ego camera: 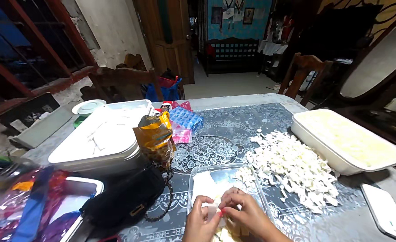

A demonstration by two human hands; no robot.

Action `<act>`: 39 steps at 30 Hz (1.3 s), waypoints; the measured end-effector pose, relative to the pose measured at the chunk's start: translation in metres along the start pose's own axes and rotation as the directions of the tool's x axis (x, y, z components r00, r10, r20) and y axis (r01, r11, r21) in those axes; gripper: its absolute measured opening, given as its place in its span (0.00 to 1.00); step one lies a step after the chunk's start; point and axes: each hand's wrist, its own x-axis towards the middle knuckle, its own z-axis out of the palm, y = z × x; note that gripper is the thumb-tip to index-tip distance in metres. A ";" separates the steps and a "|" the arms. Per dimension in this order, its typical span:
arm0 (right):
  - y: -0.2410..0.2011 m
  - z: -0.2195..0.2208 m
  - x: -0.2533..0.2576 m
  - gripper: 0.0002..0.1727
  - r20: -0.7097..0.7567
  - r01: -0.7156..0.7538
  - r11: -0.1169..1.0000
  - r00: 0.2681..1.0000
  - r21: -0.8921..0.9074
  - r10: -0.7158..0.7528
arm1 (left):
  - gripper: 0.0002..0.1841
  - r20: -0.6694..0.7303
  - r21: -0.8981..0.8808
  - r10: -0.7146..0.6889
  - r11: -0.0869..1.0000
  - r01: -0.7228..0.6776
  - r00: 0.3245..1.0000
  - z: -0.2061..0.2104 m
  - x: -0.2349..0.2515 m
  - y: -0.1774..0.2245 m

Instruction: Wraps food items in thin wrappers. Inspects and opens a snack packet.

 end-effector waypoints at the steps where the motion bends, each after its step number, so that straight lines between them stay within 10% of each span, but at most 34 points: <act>1: 0.001 0.000 0.000 0.08 -0.001 -0.010 0.999 1.000 0.035 0.010 | 0.21 -0.003 -0.012 -0.007 1.000 0.007 1.000 0.000 0.000 0.001; 7: -0.006 -0.009 0.004 0.08 -0.067 -0.130 0.929 0.984 0.348 0.162 | 0.15 0.007 -0.053 0.019 0.998 -0.019 1.000 -0.007 0.004 0.002; 16: 0.000 0.004 -0.003 0.10 -0.028 0.030 0.999 0.999 0.029 -0.030 | 0.09 0.049 -0.087 -0.041 0.995 0.045 0.998 -0.007 0.007 0.000; 21: -0.004 0.006 -0.002 0.22 -0.003 -0.046 0.982 0.999 0.181 0.047 | 0.08 0.019 -0.140 -0.064 0.988 0.066 0.998 -0.007 0.008 0.000; 30: -0.010 -0.013 0.003 0.09 0.036 -0.256 0.881 0.964 0.397 0.263 | 0.13 -0.044 -0.105 -0.011 0.994 0.007 0.999 -0.012 0.007 0.011; 39: -0.006 -0.017 0.005 0.05 -0.087 -0.136 0.944 0.982 0.301 0.170 | 0.08 -0.018 -0.055 0.041 0.998 -0.042 0.999 -0.010 0.006 0.000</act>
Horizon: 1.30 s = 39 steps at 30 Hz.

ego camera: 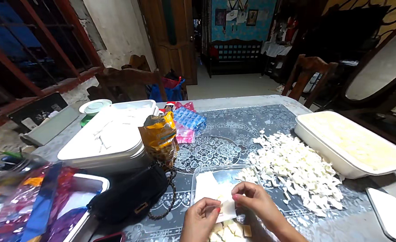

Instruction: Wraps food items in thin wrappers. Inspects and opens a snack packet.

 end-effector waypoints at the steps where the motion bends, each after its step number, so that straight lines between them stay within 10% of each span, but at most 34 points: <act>1: 0.000 -0.001 0.000 0.06 -0.001 0.036 0.999 0.999 -0.013 -0.036 | 0.07 0.007 0.033 0.045 0.998 -0.046 0.999 0.000 -0.001 -0.002; 14: 0.011 0.016 -0.008 0.08 0.078 0.208 0.945 0.978 -0.251 -0.194 | 0.05 -0.019 -0.090 -0.056 0.994 0.054 0.998 0.001 0.003 -0.004; 20: 0.020 0.005 0.002 0.15 0.310 0.615 0.676 0.789 -0.407 -0.531 | 0.07 -0.008 -0.273 -0.212 0.941 0.202 0.977 0.000 0.004 0.008; 26: 0.018 0.016 -0.007 0.09 0.138 0.311 0.913 0.949 -0.263 -0.283 | 0.07 0.040 -0.235 -0.229 0.944 0.232 0.973 0.008 -0.002 0.012; 32: 0.007 0.012 -0.006 0.14 0.121 0.025 0.989 0.993 -0.143 -0.008 | 0.09 0.001 0.186 0.146 0.972 -0.144 0.989 0.008 -0.010 -0.001; 39: 0.011 0.007 -0.002 0.09 0.083 0.054 0.953 0.996 -0.298 -0.031 | 0.11 -0.012 -0.092 -0.001 0.996 0.000 1.000 0.004 -0.005 0.010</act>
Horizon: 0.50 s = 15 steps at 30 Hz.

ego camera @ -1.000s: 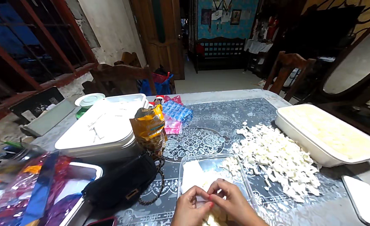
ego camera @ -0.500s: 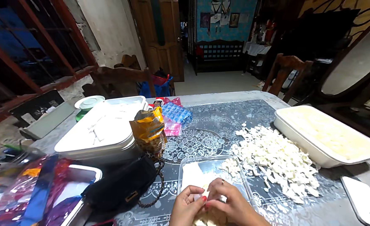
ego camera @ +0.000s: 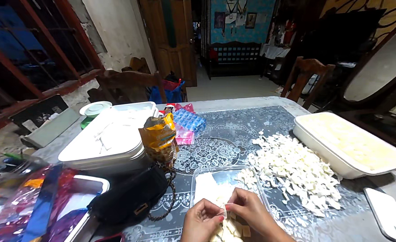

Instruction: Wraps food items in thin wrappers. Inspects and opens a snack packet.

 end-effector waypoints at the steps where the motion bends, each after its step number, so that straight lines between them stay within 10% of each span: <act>1: 0.000 0.002 -0.002 0.09 0.023 0.031 0.999 0.999 -0.036 -0.030 | 0.14 -0.020 -0.053 -0.025 0.998 0.024 0.999 0.000 0.001 0.001; 5: -0.002 0.007 -0.006 0.10 0.202 0.165 0.984 0.963 0.072 -0.177 | 0.18 -0.120 -0.204 -0.076 0.978 0.051 0.990 0.001 0.006 -0.004; 9: 0.001 0.007 -0.002 0.06 0.031 0.092 0.941 0.994 0.325 -0.108 | 0.13 0.027 -0.187 -0.052 0.981 0.056 0.998 0.000 0.004 -0.006; 15: 0.007 0.010 -0.004 0.09 0.025 0.363 0.916 0.931 -0.173 -0.364 | 0.10 -0.021 -0.105 0.043 0.993 -0.045 0.999 -0.009 0.010 -0.004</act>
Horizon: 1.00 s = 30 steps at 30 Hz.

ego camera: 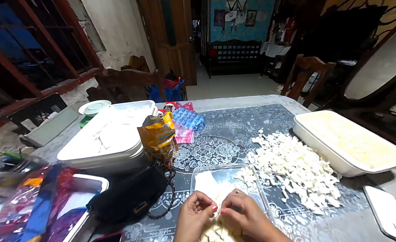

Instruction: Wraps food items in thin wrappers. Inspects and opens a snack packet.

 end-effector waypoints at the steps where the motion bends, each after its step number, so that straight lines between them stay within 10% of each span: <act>1: 0.001 0.006 -0.001 0.08 -0.007 0.141 0.983 0.990 -0.115 -0.143 | 0.08 -0.020 0.069 0.001 0.998 0.000 1.000 -0.001 0.002 0.000; 5: 0.005 0.015 0.001 0.09 -0.075 0.389 0.681 0.835 -0.620 -0.545 | 0.09 0.133 0.646 0.135 0.740 -0.190 0.982 -0.005 -0.001 -0.003; 11: 0.022 -0.057 0.015 0.05 -0.429 -0.221 0.515 0.841 -0.828 -0.328 | 0.12 0.289 0.886 0.057 0.362 -0.290 0.956 0.002 -0.010 -0.011; 17: 0.021 -0.049 0.014 0.06 -0.215 -0.217 0.806 0.970 -0.551 0.115 | 0.14 0.293 0.897 0.059 0.328 -0.296 0.954 0.006 -0.013 -0.010; 24: 0.029 -0.006 0.016 0.12 0.218 0.249 0.863 0.962 -0.440 -0.167 | 0.12 0.299 0.869 0.161 0.361 -0.338 0.941 0.003 -0.013 -0.017; 30: 0.027 -0.032 0.012 0.07 0.103 0.086 0.898 0.994 -0.432 -0.045 | 0.07 0.292 0.826 0.210 0.436 -0.356 0.933 0.001 -0.012 -0.015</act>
